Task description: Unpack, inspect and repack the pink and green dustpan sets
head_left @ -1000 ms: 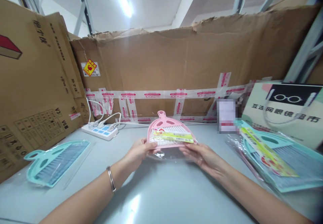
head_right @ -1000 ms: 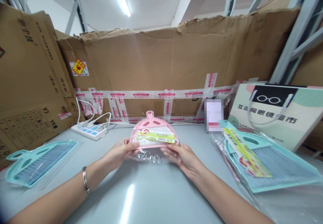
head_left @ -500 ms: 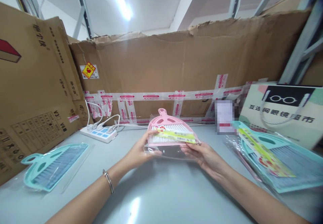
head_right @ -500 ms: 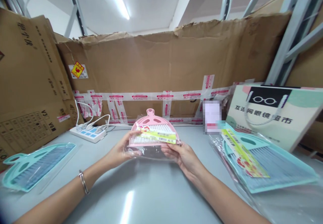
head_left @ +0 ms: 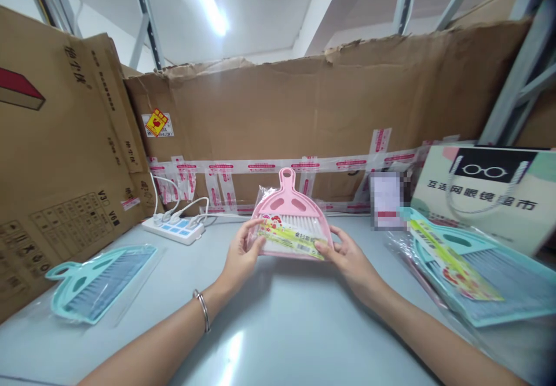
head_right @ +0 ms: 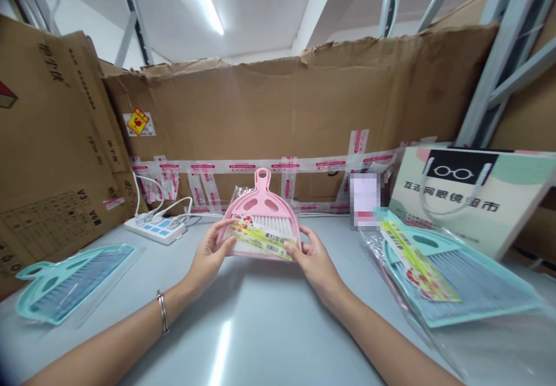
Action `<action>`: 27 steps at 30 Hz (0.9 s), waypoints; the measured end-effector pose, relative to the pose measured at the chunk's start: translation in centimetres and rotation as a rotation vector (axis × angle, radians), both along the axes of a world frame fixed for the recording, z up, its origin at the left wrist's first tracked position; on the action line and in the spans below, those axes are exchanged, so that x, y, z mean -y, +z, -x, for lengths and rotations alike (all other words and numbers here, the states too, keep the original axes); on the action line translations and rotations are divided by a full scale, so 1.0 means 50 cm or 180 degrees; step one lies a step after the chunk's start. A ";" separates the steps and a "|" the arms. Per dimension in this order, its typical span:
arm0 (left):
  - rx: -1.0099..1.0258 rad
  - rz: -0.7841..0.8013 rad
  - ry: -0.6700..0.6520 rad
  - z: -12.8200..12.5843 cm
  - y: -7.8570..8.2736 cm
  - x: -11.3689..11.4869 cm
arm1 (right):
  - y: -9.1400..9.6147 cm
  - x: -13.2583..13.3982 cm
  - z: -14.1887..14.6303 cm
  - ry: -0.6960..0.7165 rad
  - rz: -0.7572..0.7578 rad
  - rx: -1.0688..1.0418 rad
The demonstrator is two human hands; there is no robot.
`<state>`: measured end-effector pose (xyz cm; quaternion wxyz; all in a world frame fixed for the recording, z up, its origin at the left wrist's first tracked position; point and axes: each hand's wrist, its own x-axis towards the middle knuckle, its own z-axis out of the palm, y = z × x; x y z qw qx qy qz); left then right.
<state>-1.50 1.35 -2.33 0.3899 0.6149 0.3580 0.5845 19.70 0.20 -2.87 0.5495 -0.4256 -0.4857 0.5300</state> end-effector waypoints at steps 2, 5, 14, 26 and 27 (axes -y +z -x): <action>0.0149 0.0012 -0.0202 -0.003 -0.008 -0.003 | -0.004 -0.008 -0.003 0.0001 -0.0039 -0.0001; 0.0280 0.0153 -0.0326 -0.005 -0.012 -0.005 | -0.007 -0.012 -0.005 0.0074 -0.0072 0.0019; -0.0180 0.1641 -0.0314 0.025 0.035 -0.006 | -0.007 -0.015 -0.018 0.0261 -0.0374 0.0720; 0.0166 0.1148 -0.0356 -0.018 0.024 0.020 | -0.013 -0.012 0.010 -0.0043 -0.0358 0.0136; 0.0064 0.1187 -0.0530 -0.018 0.026 0.024 | -0.016 -0.013 0.013 0.0091 -0.0129 -0.0222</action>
